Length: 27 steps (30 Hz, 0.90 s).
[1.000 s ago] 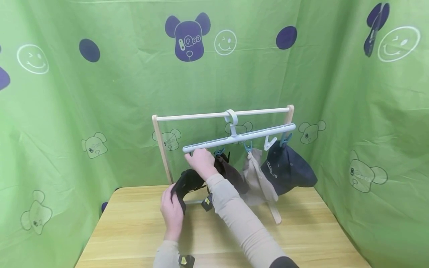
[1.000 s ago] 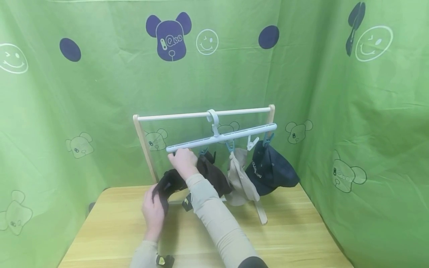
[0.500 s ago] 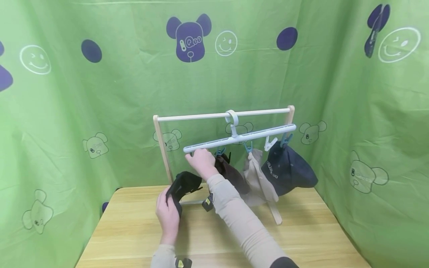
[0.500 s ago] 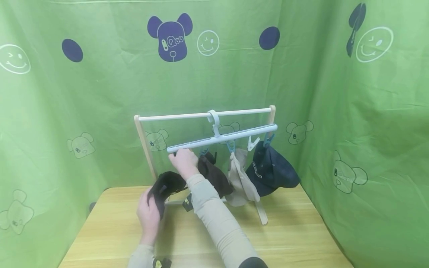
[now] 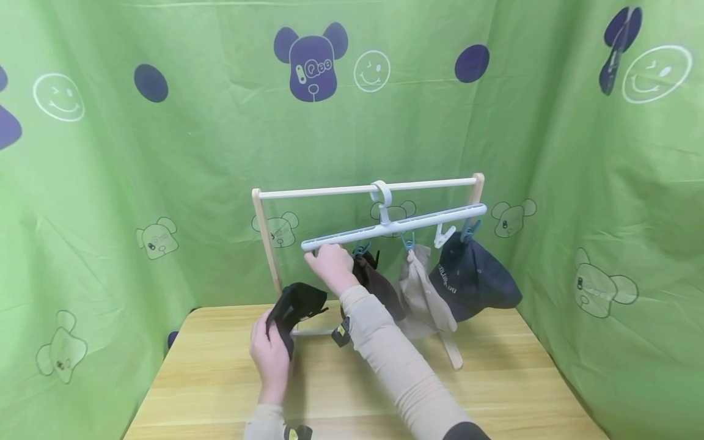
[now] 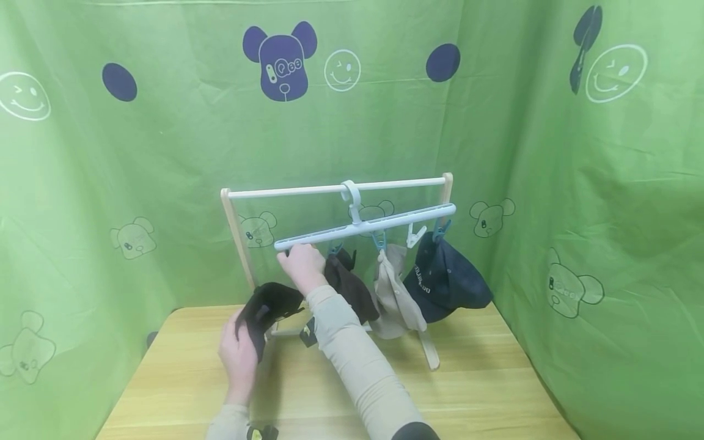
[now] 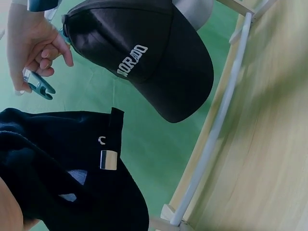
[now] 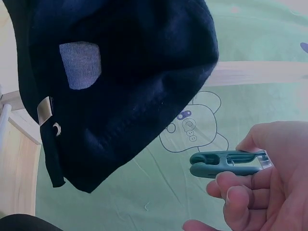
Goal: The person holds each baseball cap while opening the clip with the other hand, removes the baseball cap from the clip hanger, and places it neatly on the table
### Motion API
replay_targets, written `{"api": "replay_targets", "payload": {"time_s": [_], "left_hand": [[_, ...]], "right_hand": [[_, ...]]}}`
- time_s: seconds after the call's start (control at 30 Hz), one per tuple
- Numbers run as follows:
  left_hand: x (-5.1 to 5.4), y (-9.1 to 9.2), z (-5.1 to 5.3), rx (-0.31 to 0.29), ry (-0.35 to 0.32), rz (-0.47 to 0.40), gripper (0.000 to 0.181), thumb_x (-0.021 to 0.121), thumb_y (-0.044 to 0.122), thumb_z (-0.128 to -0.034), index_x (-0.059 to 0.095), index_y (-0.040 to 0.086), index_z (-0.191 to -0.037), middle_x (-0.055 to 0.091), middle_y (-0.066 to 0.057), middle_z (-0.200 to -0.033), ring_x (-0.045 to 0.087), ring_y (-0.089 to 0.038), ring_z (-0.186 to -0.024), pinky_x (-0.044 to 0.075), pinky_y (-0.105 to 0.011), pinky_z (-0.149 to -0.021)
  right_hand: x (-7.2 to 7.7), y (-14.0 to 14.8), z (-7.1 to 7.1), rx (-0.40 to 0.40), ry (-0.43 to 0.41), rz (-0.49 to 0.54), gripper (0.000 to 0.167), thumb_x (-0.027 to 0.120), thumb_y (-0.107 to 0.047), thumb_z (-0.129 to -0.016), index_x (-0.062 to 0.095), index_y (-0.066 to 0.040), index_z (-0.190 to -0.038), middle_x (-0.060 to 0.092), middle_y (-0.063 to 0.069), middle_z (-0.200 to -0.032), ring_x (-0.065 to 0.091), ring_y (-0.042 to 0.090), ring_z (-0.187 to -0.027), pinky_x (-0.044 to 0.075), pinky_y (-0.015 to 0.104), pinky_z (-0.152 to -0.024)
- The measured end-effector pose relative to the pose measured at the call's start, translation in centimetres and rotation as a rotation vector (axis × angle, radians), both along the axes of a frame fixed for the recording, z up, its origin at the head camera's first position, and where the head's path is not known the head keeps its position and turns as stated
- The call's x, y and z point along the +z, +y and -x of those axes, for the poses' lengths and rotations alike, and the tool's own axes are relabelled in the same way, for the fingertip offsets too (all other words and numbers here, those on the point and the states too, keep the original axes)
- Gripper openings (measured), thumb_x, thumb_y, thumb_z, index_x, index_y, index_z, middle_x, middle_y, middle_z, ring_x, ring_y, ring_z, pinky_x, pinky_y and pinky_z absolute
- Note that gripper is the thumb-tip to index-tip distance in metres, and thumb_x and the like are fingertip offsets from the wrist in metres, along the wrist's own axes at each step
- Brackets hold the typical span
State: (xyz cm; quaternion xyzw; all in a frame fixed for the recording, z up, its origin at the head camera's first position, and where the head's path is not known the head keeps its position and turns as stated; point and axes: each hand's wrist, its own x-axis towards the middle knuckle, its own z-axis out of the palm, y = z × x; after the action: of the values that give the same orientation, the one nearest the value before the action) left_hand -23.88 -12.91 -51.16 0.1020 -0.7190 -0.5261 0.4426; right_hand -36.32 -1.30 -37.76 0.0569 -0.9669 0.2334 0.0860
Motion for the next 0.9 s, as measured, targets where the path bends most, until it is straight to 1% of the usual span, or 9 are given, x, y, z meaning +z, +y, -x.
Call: {"api": "replay_targets", "payload": {"time_s": [0.2,0.33,0.47,0.67,0.73,0.8,0.9], "left_hand": [[0.2,-0.3,-0.4,0.002,-0.015,-0.019,0.024,0.052,0.003,-0.0971,0.070,0.008,-0.112,0.069,-0.013,-0.107,0.063,-0.022,-0.100,0.047,-0.023,-0.090],[0.2,-0.4,-0.7,0.018,-0.027,-0.026,0.023,0.051,0.003,-0.0970,0.070,0.006,-0.110,0.069,-0.012,-0.102,0.060,-0.015,-0.095,0.046,-0.019,-0.087],[0.1,-0.6,-0.9,0.038,-0.024,-0.020,0.023,0.052,0.003,-0.0968,0.070,0.006,-0.110,0.068,-0.012,-0.100,0.058,-0.010,-0.093,0.046,-0.017,-0.086],[0.1,-1.0,-1.0,0.080,-0.009,0.000,0.022,0.053,0.003,-0.0962,0.070,0.005,-0.110,0.069,-0.013,-0.102,0.062,-0.017,-0.096,0.046,-0.017,-0.087],[0.2,-1.2,-1.1,0.084,-0.007,-0.007,0.022,0.053,0.003,-0.0961,0.070,0.004,-0.110,0.069,-0.013,-0.103,0.062,-0.017,-0.097,0.045,-0.016,-0.088],[0.2,-1.4,-1.2,0.087,-0.009,-0.013,0.022,0.053,0.004,-0.0965,0.069,0.005,-0.110,0.069,-0.013,-0.103,0.061,-0.013,-0.097,0.044,-0.014,-0.088],[0.2,-1.6,-1.3,0.084,-0.007,-0.026,0.022,0.052,0.005,-0.0971,0.070,0.006,-0.111,0.069,-0.012,-0.104,0.058,-0.004,-0.098,0.043,-0.011,-0.089]], "right_hand": [[0.0,0.0,0.0,-0.001,0.002,-0.002,0.045,0.051,-0.047,-0.092,0.045,-0.016,-0.059,0.058,0.005,-0.065,0.056,0.021,-0.058,0.038,0.029,-0.044],[0.0,0.0,0.0,-0.004,0.006,-0.001,0.044,0.052,-0.047,-0.091,0.046,-0.016,-0.059,0.060,0.006,-0.068,0.057,0.022,-0.060,0.040,0.030,-0.045],[-0.1,0.0,0.1,-0.010,0.006,-0.003,0.044,0.053,-0.047,-0.091,0.047,-0.016,-0.060,0.061,0.008,-0.071,0.058,0.023,-0.061,0.041,0.031,-0.045],[-0.1,0.0,0.1,-0.015,0.017,-0.003,0.043,0.053,-0.047,-0.090,0.049,-0.015,-0.061,0.062,0.009,-0.072,0.058,0.023,-0.062,0.042,0.032,-0.045],[-0.1,0.0,0.1,-0.013,0.016,-0.001,0.043,0.053,-0.047,-0.091,0.049,-0.015,-0.061,0.061,0.008,-0.071,0.058,0.023,-0.061,0.042,0.032,-0.045],[-0.1,0.0,0.1,-0.012,0.012,-0.002,0.043,0.053,-0.047,-0.091,0.049,-0.015,-0.062,0.061,0.008,-0.071,0.058,0.023,-0.061,0.042,0.032,-0.045],[-0.1,0.0,0.1,-0.010,0.008,-0.005,0.044,0.053,-0.047,-0.091,0.049,-0.015,-0.062,0.061,0.008,-0.070,0.058,0.023,-0.061,0.042,0.031,-0.045]]}}
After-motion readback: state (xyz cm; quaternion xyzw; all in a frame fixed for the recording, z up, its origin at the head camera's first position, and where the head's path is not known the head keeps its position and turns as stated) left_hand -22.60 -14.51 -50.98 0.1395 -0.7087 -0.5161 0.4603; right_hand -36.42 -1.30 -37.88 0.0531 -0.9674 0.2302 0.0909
